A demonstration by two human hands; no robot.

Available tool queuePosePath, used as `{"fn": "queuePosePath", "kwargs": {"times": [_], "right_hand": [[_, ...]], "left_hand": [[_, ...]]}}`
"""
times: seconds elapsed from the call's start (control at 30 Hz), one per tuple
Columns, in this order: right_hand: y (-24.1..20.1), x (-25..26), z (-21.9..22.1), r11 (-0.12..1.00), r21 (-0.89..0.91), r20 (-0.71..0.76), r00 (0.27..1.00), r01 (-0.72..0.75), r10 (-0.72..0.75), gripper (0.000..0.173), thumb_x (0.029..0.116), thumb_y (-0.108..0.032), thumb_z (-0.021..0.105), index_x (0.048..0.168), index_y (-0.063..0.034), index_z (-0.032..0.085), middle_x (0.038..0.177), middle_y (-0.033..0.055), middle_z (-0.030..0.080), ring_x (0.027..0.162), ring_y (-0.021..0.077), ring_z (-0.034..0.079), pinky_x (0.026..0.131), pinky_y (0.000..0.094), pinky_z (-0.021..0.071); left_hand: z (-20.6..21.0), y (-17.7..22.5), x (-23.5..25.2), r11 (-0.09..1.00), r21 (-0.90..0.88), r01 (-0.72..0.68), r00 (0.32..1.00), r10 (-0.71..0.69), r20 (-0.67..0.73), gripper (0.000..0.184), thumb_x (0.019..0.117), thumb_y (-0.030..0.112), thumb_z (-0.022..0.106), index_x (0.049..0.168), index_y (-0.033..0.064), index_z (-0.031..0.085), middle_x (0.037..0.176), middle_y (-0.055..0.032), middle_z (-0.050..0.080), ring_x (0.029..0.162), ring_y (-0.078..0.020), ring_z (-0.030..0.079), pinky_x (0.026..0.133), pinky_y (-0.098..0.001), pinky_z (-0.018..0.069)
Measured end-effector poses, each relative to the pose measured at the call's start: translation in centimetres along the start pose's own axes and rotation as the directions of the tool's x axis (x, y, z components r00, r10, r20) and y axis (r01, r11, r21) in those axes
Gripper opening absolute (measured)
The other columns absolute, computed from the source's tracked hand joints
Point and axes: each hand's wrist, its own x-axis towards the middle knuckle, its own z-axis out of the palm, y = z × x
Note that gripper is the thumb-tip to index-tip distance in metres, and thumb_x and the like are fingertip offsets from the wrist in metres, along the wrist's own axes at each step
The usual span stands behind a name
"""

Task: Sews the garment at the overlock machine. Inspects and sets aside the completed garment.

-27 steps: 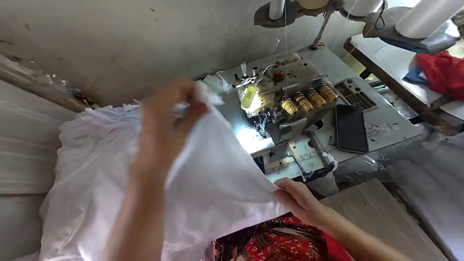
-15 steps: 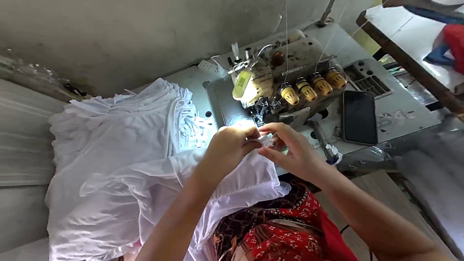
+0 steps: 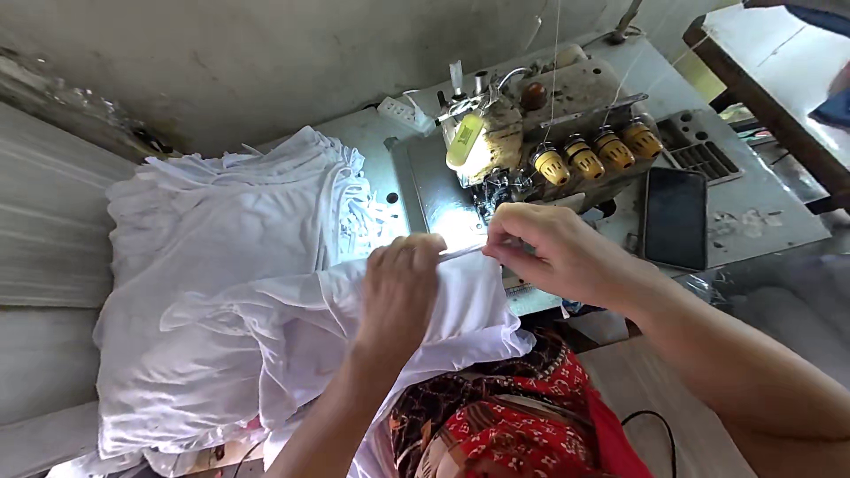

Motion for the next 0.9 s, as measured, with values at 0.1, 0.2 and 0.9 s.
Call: {"fn": "queuePosePath", "kwargs": {"times": [0.1,0.2,0.9], "right_hand": [[-0.3,-1.2,-1.4,0.998,-0.061,-0.059,0.998,0.015,-0.019,0.015,0.098,-0.017,0.056,0.09,-0.0084,0.065,0.084,-0.001,0.062,0.075,0.0018,0.06,0.067,0.0151,0.0513],[-1.1,-3.3,-1.8,0.992,0.112,0.027,0.998,-0.059,0.056,0.023,0.1018,-0.017,0.054,0.095,-0.0007,0.068,0.087,0.0079,0.068,0.079,0.0074,0.063,0.074,0.0212,0.0522],[2.2,-3.7,2.8,0.814,0.553,-0.097,0.957,-0.176,0.272,0.005,0.0974,-0.013,0.064,0.097,-0.0104,0.061,0.086,-0.0067,0.066,0.072,-0.0018,0.063,0.066,0.0155,0.0558]], "left_hand": [[-1.5,-3.7,-5.4,0.96,0.148,0.236,0.971,-0.237,-0.007,0.028,0.0841,0.009,0.065,0.108,-0.0049,0.07,0.11,-0.0279,0.071,0.108,-0.0521,0.066,0.095,-0.073,0.0411],[-2.4,-7.3,-10.9,0.897,-0.171,0.408,0.875,-0.438,-0.206,0.027,0.0938,0.012,0.056,0.109,-0.0072,0.069,0.106,-0.0185,0.071,0.103,-0.0268,0.068,0.098,-0.0424,0.0493],[0.6,-0.6,5.4,0.833,-0.539,-0.125,0.897,0.327,0.297,0.025,0.1024,0.026,0.056,0.105,0.0074,0.073,0.09,-0.0028,0.071,0.086,-0.0138,0.067,0.081,-0.0371,0.0528]]}}
